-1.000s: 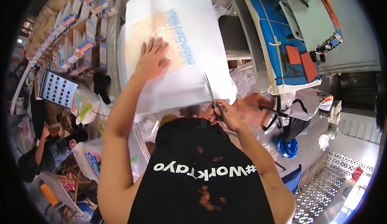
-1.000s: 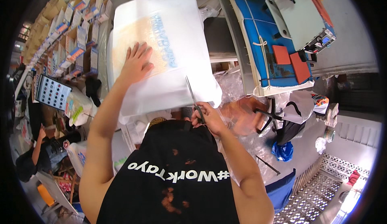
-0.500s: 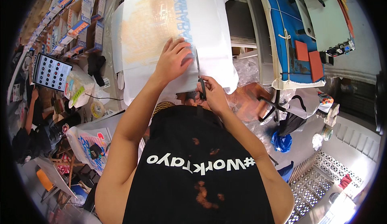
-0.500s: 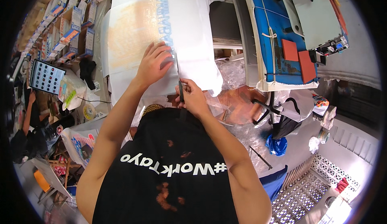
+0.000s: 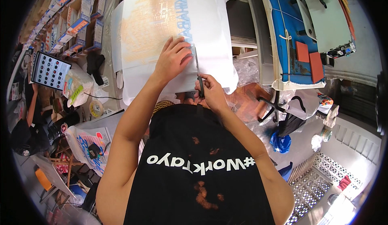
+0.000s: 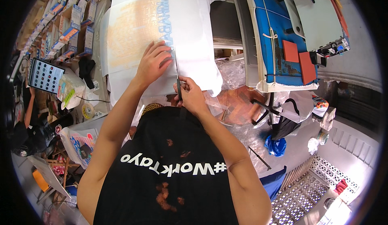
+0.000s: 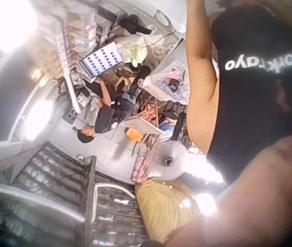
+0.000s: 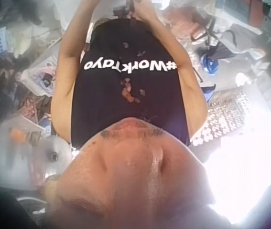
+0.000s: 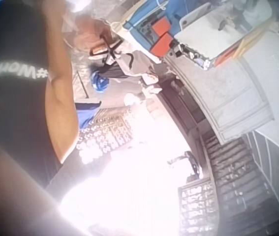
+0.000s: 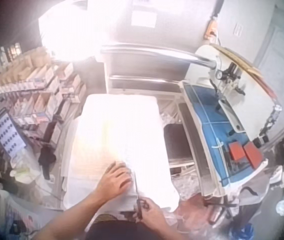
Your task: The person cuts a printed transfer sheet with scissors, aligns it onto a white t-shirt, and then positions a gray t-shirt on a heat press machine.
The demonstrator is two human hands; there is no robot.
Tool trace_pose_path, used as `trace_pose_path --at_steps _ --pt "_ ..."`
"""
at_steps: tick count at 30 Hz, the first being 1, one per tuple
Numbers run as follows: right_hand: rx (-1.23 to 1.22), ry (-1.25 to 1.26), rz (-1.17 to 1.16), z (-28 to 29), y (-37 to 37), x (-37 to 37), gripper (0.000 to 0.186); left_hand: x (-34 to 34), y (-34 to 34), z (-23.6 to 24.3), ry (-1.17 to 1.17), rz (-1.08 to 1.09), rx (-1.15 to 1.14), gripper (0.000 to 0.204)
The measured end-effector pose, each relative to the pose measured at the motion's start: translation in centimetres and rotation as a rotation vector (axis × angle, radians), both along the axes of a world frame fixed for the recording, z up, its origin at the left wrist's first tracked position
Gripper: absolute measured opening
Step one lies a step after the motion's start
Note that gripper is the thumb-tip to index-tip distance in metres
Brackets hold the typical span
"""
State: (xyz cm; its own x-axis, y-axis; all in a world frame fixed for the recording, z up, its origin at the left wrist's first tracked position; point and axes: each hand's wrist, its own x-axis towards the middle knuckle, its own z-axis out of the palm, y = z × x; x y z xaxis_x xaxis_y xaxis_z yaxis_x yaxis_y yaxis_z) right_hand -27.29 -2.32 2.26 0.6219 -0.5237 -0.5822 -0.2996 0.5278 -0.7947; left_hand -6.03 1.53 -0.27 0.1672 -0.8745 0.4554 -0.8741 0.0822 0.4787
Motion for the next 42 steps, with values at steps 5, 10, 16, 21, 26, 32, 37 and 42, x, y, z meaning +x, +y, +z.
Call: trace_pose_path --at_steps 5,10,16,21,26,32,37,42 --pt "-0.006 0.012 0.002 -0.4 0.4 -0.3 0.050 0.0 -0.2 0.2 -0.018 0.006 -0.021 0.010" --pt "-0.025 0.031 -0.040 0.8 0.2 0.7 0.044 -0.2 -0.5 0.0 -0.032 0.001 -0.093 0.007" --pt "-0.035 0.056 -0.058 1.8 -1.0 2.7 0.040 -0.8 0.5 1.5 0.007 -0.029 -0.121 0.010" --pt "-0.095 0.067 -0.043 0.9 -0.9 2.6 0.036 -0.8 0.8 1.6 0.044 -0.027 -0.127 0.011" --pt "-0.083 0.056 -0.086 1.7 -2.3 4.6 0.033 -1.4 1.7 2.9 0.070 -0.031 -0.160 0.010" --pt "-0.090 0.056 -0.073 1.4 -3.2 5.3 0.034 -1.3 2.4 3.7 0.075 -0.016 -0.207 0.010" --pt "-0.059 0.025 -0.126 2.3 -4.5 7.4 0.024 -1.5 3.6 5.7 0.089 -0.031 -0.224 0.011" --pt "-0.089 0.009 -0.117 1.1 -5.5 8.4 0.023 -1.7 4.5 6.5 0.088 -0.020 -0.236 0.011"
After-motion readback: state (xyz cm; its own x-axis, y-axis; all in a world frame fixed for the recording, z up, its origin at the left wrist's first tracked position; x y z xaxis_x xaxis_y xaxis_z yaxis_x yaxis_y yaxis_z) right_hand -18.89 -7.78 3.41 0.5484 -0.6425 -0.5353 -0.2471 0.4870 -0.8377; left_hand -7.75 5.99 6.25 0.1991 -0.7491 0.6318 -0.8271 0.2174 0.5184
